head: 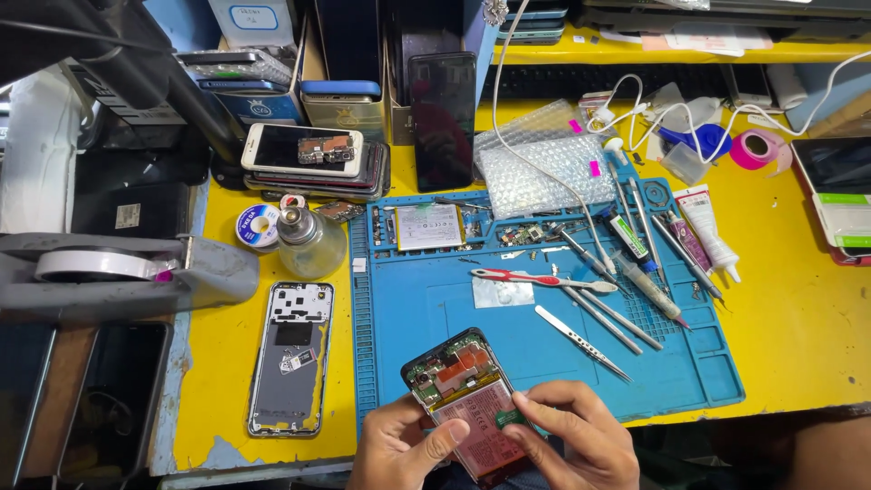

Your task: Preparing a new mobile phone screen by applying adhesive and fitting it into the phone's internal frame.

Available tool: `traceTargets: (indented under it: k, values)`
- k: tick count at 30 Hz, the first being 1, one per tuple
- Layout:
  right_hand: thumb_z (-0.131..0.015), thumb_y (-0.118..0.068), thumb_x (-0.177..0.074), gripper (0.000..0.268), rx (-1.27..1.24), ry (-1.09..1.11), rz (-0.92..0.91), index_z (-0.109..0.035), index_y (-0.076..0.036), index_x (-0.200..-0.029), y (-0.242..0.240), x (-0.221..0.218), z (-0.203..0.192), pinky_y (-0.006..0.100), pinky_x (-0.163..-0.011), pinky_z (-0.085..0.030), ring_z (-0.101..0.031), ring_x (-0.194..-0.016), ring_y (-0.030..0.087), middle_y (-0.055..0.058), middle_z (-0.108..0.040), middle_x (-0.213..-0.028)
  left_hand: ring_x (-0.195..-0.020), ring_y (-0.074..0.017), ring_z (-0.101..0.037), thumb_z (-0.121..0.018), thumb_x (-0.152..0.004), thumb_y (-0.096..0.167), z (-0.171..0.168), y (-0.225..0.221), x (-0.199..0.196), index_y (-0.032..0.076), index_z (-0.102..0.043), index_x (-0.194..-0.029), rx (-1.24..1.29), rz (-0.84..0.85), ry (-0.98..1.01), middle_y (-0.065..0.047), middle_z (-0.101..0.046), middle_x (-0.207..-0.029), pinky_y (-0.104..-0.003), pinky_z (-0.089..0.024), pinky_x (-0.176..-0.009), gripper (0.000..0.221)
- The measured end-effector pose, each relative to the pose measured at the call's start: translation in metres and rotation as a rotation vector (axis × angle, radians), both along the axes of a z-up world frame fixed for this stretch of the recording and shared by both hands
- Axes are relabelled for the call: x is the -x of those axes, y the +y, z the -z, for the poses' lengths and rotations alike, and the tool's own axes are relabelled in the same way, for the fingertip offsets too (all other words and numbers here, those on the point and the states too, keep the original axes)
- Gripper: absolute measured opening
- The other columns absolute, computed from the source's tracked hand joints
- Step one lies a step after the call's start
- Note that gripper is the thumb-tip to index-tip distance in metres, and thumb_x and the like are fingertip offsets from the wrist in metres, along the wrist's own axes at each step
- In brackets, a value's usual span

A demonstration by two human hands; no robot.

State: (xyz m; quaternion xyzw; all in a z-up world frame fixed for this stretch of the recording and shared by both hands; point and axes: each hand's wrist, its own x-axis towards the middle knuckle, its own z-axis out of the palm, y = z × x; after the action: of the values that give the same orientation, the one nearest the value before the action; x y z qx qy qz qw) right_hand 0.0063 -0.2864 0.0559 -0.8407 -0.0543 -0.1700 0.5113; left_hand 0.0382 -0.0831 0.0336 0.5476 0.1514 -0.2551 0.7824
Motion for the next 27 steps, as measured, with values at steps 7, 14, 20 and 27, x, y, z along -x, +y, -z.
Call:
traceTargets:
  k: [7, 14, 20, 27]
  values:
    - [-0.084, -0.011, -0.075, 0.038, -0.022, -0.024, 0.03, -0.079, -0.012, -0.112, 0.0025, -0.0008, -0.0039, 0.024, -0.065, -0.067, -0.073, -0.085, 0.014, 0.008, -0.075, -0.096, -0.093, -0.0298, -0.081, -0.083, -0.077, 0.013, 0.0022, -0.0024, 0.0021, -0.002, -0.083, -0.114, 0.035, -0.018, -0.02, -0.021, -0.088, -0.107, -0.044, -0.074, -0.08, 0.04]
    - [-0.086, -0.01, -0.073, 0.037, 0.006, -0.044, 0.022, -0.079, -0.011, -0.11, 0.0017, -0.0035, -0.0048, 0.022, -0.065, -0.064, -0.073, -0.081, 0.014, 0.008, -0.076, -0.094, -0.097, -0.0294, -0.082, -0.083, -0.078, 0.015, 0.0028, -0.0023, 0.0026, -0.002, -0.084, -0.109, 0.058, -0.007, -0.087, -0.019, -0.087, -0.109, -0.044, -0.073, -0.083, 0.035]
    - [-0.085, -0.01, -0.073, 0.037, 0.015, -0.044, 0.018, -0.079, -0.01, -0.11, 0.0025, -0.004, -0.0026, 0.021, -0.067, -0.065, -0.074, -0.082, 0.014, 0.008, -0.076, -0.094, -0.096, -0.0279, -0.082, -0.083, -0.077, 0.014, 0.0046, -0.0006, 0.0015, -0.002, -0.084, -0.11, 0.016, 0.004, -0.022, -0.018, -0.088, -0.109, -0.042, -0.073, -0.083, 0.036]
    - [-0.086, -0.008, -0.073, 0.038, 0.004, -0.078, 0.017, -0.078, -0.009, -0.11, 0.0058, -0.006, -0.0023, 0.02, -0.065, -0.063, -0.074, -0.079, 0.014, 0.01, -0.076, -0.092, -0.096, -0.029, -0.08, -0.083, -0.078, 0.013, 0.0085, -0.0002, 0.0015, -0.003, -0.084, -0.107, 0.071, -0.029, -0.096, -0.019, -0.086, -0.11, -0.043, -0.072, -0.083, 0.034]
